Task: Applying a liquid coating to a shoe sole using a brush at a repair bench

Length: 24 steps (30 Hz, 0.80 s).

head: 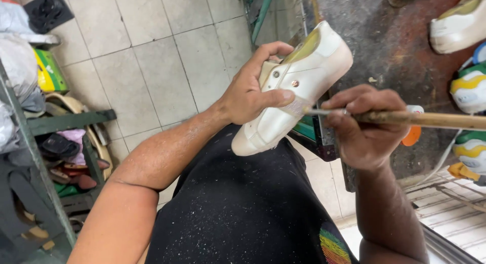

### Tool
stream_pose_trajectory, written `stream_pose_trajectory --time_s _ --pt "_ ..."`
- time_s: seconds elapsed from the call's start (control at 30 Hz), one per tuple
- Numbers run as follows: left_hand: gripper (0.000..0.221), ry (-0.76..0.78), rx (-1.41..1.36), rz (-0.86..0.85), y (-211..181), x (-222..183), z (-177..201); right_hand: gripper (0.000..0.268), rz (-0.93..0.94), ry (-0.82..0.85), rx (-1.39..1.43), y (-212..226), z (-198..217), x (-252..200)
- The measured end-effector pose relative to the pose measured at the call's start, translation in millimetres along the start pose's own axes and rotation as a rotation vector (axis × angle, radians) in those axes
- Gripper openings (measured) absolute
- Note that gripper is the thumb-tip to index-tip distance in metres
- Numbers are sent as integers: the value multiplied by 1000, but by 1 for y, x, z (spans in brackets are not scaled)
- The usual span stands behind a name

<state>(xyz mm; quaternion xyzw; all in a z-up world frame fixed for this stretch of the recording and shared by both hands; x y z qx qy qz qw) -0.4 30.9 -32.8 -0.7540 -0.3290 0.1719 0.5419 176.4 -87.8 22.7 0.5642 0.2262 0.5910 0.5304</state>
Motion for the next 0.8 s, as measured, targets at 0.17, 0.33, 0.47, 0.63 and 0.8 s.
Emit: stream_pose_trajectory --time_s 0.17,0.33,0.47,0.63,0.8 --pt "74 -110 43 35 7 6 2 25 -39 -9 96 -11 -8 -17" --pt "67 -209 -55 90 19 10 1 24 153 89 59 -7 -15 -20" --pt "67 -305 -207 161 21 14 -2 27 199 45 55 -16 -18 -44" --pt "80 -605 -304 370 44 11 6 9 175 128 -107 4 -10 -61" --pt "79 -622 -588 368 53 -10 16 7 -90 -357 -419 0 116 -80"
Point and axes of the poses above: each hand's wrist, its own x-axis towards the middle knuckle, its own z-axis out of the back of the hand, y = z × x, the point moved 4 cm from there along x, towards the middle knuckle, and after that the axes turned 11 degrees about -x, right-handed, at the moved point
